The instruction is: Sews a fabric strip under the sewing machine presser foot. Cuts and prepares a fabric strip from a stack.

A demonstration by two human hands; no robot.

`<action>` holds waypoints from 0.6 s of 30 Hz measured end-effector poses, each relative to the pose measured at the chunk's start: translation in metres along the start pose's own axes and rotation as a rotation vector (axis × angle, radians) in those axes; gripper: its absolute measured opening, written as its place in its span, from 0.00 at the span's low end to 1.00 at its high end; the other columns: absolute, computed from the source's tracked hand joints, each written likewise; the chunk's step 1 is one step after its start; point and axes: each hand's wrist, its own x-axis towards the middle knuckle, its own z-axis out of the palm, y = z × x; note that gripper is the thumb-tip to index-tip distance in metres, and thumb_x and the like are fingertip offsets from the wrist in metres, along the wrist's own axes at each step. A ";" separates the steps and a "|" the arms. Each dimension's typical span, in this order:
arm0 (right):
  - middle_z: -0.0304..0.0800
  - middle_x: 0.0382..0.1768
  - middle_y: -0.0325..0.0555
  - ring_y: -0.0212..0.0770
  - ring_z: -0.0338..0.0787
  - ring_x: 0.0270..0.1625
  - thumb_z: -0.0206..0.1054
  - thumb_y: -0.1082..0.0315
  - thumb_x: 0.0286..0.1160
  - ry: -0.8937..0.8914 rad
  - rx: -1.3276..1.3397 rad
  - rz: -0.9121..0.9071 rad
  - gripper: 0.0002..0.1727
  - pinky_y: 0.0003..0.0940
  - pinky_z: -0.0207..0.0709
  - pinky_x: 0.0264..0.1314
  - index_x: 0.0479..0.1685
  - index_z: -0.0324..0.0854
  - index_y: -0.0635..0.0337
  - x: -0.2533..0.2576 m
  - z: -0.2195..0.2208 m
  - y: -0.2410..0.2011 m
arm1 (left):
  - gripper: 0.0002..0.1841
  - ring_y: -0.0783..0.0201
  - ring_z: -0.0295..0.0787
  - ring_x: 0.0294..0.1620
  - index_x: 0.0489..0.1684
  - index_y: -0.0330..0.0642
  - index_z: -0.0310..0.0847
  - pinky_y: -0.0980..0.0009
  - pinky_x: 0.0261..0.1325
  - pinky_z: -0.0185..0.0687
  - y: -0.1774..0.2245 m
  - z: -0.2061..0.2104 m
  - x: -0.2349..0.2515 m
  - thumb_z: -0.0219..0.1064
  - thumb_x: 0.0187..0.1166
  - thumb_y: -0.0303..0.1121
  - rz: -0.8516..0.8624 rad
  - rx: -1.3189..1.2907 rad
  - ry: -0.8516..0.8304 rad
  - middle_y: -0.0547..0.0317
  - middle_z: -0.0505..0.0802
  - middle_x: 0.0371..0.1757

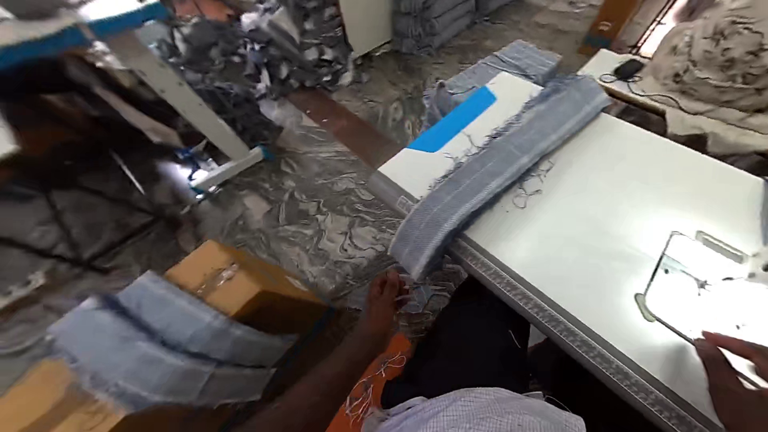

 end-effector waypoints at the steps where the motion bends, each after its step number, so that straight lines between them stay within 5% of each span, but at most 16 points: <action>1: 0.91 0.53 0.64 0.54 0.92 0.54 0.65 0.57 0.84 -0.001 0.104 -0.075 0.21 0.52 0.87 0.56 0.55 0.88 0.69 0.006 0.012 -0.029 | 0.26 0.57 0.87 0.63 0.83 0.42 0.63 0.56 0.65 0.85 0.004 -0.004 0.009 0.51 0.93 0.47 -0.026 -0.094 -0.008 0.51 0.86 0.67; 4: 0.93 0.41 0.42 0.33 0.93 0.38 0.70 0.58 0.77 -0.045 0.434 -0.348 0.15 0.35 0.92 0.41 0.49 0.91 0.60 0.018 0.053 -0.129 | 0.29 0.50 0.86 0.68 0.91 0.53 0.54 0.46 0.69 0.84 0.018 -0.006 0.024 0.55 0.92 0.42 -0.035 -0.323 -0.139 0.49 0.84 0.73; 9: 0.90 0.43 0.34 0.26 0.89 0.41 0.73 0.62 0.77 -0.172 0.553 -0.759 0.08 0.24 0.88 0.41 0.49 0.93 0.51 0.019 0.089 -0.269 | 0.19 0.55 0.90 0.58 0.75 0.47 0.75 0.54 0.62 0.88 0.032 -0.012 0.010 0.63 0.88 0.36 0.026 -0.437 -0.180 0.51 0.89 0.64; 13: 0.90 0.43 0.43 0.39 0.90 0.47 0.72 0.61 0.76 -0.246 0.384 -0.810 0.11 0.35 0.88 0.49 0.49 0.92 0.56 0.021 0.124 -0.310 | 0.15 0.65 0.91 0.52 0.67 0.50 0.80 0.64 0.58 0.89 0.042 -0.011 -0.007 0.56 0.91 0.42 0.120 -0.479 -0.188 0.58 0.91 0.54; 18: 0.87 0.31 0.41 0.37 0.89 0.35 0.70 0.63 0.74 -0.181 0.277 -0.781 0.09 0.33 0.86 0.36 0.34 0.92 0.56 0.028 0.137 -0.316 | 0.10 0.63 0.91 0.45 0.57 0.46 0.85 0.63 0.54 0.90 0.044 -0.008 -0.008 0.66 0.86 0.37 0.136 -0.525 -0.165 0.54 0.92 0.48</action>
